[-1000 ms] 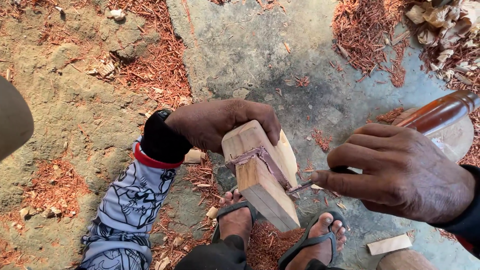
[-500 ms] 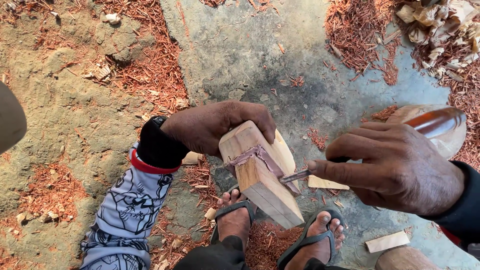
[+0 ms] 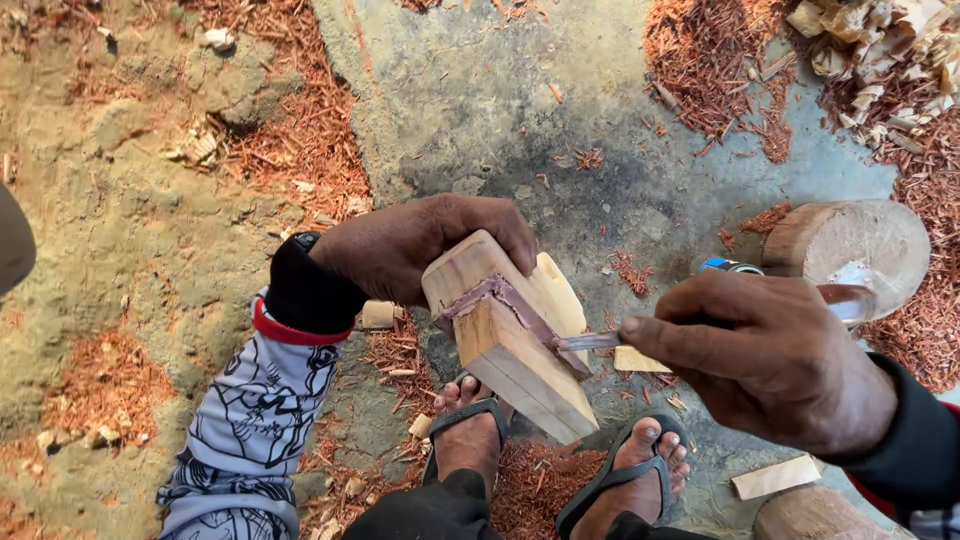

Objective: The person applies wood filler paste to a wooden furniture component using a small tool.

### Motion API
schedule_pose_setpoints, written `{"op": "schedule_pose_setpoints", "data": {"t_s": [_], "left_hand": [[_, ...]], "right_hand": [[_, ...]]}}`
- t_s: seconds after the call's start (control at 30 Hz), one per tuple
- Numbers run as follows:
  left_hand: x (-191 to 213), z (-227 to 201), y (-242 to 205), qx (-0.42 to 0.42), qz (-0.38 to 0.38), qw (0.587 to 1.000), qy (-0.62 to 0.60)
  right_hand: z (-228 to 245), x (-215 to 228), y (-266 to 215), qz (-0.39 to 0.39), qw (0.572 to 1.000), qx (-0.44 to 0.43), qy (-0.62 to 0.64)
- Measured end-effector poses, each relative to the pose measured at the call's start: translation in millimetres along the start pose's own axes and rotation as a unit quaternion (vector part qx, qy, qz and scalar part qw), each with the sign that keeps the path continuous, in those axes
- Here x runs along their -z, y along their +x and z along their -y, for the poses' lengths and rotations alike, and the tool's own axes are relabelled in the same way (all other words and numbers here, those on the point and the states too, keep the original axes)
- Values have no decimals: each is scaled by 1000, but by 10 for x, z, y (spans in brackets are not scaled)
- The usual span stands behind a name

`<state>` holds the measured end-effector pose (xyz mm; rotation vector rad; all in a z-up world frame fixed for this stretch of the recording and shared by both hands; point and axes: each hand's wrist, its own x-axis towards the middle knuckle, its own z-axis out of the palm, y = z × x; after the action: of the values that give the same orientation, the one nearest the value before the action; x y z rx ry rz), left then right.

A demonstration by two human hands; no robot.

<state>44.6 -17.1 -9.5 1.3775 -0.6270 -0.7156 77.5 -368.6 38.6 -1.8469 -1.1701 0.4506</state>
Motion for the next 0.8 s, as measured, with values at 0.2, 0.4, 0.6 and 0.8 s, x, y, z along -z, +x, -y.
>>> {"op": "schedule_pose_setpoints", "data": {"t_s": [0.2, 0.4, 0.6, 0.8], "left_hand": [[-4, -23, 57, -7, -2, 1000, 7], [-21, -33, 48, -3, -7, 1000, -9], [-27, -35, 34, 6, -15, 1000, -22], [-27, -82, -11, 9, -24, 1000, -6]], "right_hand": [[169, 69, 77, 62, 992, 9, -108], [209, 26, -74, 68, 989, -19, -133], [248, -21, -243, 66, 986, -61, -140], [138, -129, -383, 43, 991, -28, -124]]}}
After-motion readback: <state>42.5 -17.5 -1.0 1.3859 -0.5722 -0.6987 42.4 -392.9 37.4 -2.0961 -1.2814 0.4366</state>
